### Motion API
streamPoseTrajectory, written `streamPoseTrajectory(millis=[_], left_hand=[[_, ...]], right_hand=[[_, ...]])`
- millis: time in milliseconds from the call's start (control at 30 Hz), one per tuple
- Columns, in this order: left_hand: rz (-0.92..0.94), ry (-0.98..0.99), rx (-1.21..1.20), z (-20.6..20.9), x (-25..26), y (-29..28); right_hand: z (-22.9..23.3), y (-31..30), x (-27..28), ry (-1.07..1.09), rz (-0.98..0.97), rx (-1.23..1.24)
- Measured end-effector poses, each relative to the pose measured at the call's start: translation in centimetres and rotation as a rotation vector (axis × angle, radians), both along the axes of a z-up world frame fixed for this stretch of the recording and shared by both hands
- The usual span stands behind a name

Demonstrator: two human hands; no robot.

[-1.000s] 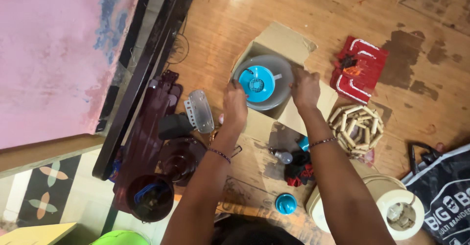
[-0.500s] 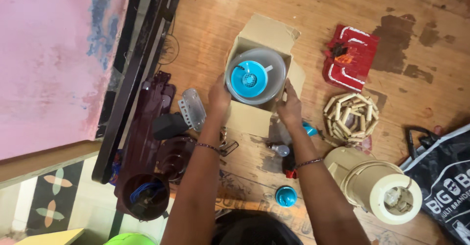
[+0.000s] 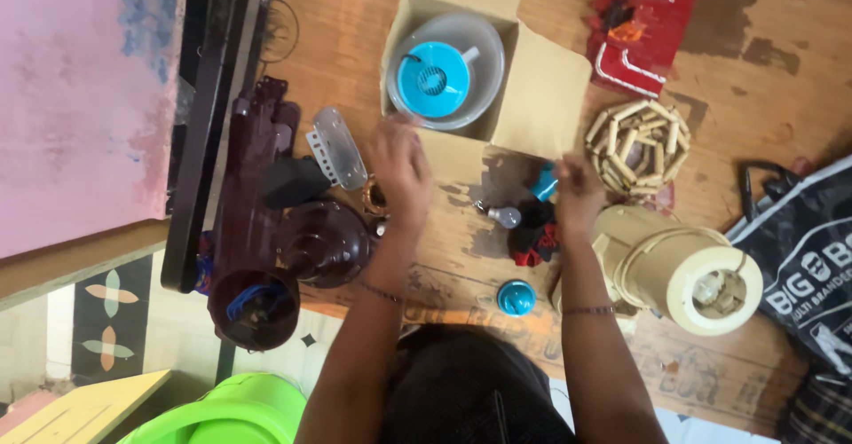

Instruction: The person assembles various plastic components of a blender by hand, fitting the blue blades and white housing together before placing the assembly into a box.

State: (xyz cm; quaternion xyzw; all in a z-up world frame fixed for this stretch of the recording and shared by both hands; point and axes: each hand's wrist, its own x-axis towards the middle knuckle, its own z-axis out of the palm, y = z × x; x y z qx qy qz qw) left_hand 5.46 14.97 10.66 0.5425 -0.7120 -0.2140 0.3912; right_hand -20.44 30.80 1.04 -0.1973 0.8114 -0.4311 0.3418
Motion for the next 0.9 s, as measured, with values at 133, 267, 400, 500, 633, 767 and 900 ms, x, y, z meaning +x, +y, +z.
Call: streamPoseTrajectory(millis=[133, 267, 400, 500, 633, 767, 900], left_hand=[[-0.265, 0.114, 0.176, 1.2, -2.3, 7.5], [-0.449, 0.115, 0.381, 0.3, -1.9, 13.3], [-0.518, 0.034, 0.379, -2.0, -1.8, 17.0], [-0.548, -0.055, 0.489, -5.1, -2.5, 18.7], [-0.597, -0.150, 0.523, -11.2, -5.2, 18.8], [-0.512, -0.275, 0.546, -16.8, -10.8, 16.4], [-0.410, -0.398, 0.599, -20.8, -16.7, 15.8]], right_hand=[[-0.9, 9.7, -0.4, -0.034, -0.103, 0.019], [1.0, 14.2, 2.0, 0.084, 0.028, 0.223], [1.8, 12.5, 5.4, 0.622, 0.618, 0.288], [0.0, 12.2, 6.1, 0.284, 0.733, 0.775], [-3.3, 14.8, 3.6, 0.524, 0.648, 0.429], [-1.0, 17.9, 2.0, 0.324, 0.415, 0.283], [5.0, 20.1, 3.6, 0.194, 0.180, 0.184]])
